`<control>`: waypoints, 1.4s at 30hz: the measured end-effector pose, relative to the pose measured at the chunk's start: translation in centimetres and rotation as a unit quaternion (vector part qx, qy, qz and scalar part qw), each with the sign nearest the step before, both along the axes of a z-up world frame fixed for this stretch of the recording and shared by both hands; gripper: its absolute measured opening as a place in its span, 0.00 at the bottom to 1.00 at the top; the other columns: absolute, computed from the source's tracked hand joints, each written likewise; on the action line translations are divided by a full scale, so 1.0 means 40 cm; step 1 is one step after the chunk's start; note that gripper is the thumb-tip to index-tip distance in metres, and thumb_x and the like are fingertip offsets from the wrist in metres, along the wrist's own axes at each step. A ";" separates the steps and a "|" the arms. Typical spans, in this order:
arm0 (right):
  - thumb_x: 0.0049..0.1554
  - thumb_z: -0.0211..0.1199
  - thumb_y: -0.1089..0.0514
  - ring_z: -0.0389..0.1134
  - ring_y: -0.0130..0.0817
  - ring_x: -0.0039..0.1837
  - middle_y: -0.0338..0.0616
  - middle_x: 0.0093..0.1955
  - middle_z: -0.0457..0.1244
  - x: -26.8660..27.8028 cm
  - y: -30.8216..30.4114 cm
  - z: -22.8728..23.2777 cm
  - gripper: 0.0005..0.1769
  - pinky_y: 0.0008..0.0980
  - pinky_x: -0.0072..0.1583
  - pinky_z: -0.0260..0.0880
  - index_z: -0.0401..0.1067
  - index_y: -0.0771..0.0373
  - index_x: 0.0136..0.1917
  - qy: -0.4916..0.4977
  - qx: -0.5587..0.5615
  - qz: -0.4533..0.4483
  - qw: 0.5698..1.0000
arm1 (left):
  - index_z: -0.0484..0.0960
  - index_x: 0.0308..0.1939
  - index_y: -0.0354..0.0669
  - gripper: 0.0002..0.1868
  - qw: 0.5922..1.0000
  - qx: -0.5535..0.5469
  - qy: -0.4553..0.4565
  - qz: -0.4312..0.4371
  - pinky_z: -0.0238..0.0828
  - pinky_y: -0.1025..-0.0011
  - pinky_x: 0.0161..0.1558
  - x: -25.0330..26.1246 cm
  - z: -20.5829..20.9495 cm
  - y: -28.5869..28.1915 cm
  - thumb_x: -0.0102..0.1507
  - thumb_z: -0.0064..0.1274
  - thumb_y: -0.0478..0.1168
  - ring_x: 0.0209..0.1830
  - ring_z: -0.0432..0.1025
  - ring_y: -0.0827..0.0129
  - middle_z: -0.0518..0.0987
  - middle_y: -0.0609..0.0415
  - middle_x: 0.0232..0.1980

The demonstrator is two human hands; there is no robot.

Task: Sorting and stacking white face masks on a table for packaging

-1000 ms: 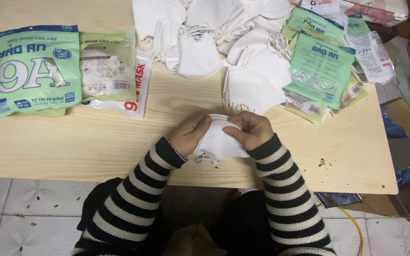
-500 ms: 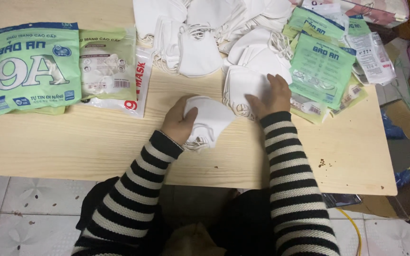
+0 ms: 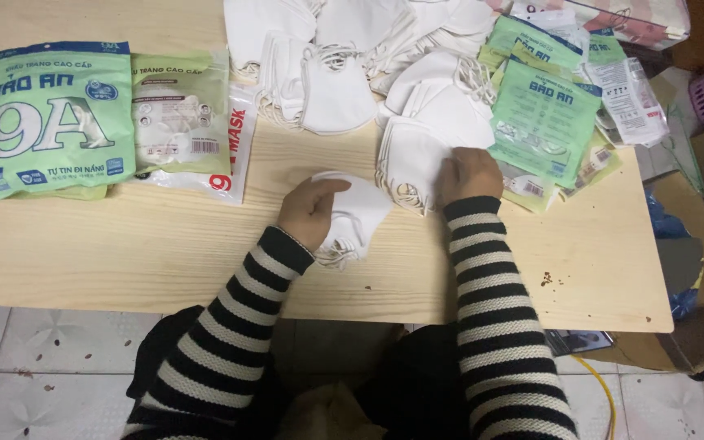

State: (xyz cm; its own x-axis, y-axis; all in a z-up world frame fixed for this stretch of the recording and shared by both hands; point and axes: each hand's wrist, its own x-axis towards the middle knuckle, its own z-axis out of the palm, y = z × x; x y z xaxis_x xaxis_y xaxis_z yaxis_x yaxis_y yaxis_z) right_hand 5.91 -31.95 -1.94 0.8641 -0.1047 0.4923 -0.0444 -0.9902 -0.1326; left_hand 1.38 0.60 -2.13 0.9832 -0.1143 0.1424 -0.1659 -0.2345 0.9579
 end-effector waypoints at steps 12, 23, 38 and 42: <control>0.61 0.64 0.71 0.65 0.33 0.30 0.46 0.31 0.62 -0.080 0.049 0.167 0.04 0.26 0.33 0.64 0.71 0.67 0.48 -0.109 0.511 0.188 0.831 | 0.86 0.56 0.60 0.22 0.995 0.036 0.075 0.048 0.62 0.60 0.71 0.025 0.046 0.020 0.70 0.46 0.64 0.66 0.71 0.56 0.81 0.52 0.56; 0.58 0.64 0.65 0.67 0.30 0.28 0.46 0.33 0.66 -0.098 0.190 0.105 0.04 0.24 0.27 0.70 0.73 0.64 0.48 0.170 0.569 0.202 0.779 | 0.86 0.54 0.47 0.27 0.988 -0.043 0.150 -0.017 0.65 0.57 0.68 -0.017 0.142 -0.004 0.66 0.52 0.63 0.63 0.73 0.52 0.83 0.44 0.53; 0.51 0.77 0.50 0.63 0.53 0.68 0.51 0.62 0.64 -0.034 0.122 0.150 0.37 0.49 0.70 0.64 0.67 0.60 0.70 0.148 0.167 -0.045 0.974 | 0.86 0.50 0.41 0.20 0.995 0.048 0.083 -0.029 0.69 0.56 0.60 0.012 0.021 -0.014 0.68 0.51 0.52 0.55 0.75 0.48 0.83 0.40 0.46; 0.63 0.64 0.45 0.70 0.41 0.54 0.38 0.48 0.68 -0.019 0.061 0.068 0.12 0.40 0.59 0.71 0.77 0.51 0.53 -0.002 0.149 0.000 0.989 | 0.86 0.58 0.48 0.17 0.957 0.249 -0.139 0.057 0.52 0.48 0.72 -0.039 0.108 0.012 0.71 0.48 0.47 0.71 0.62 0.34 0.74 0.30 0.64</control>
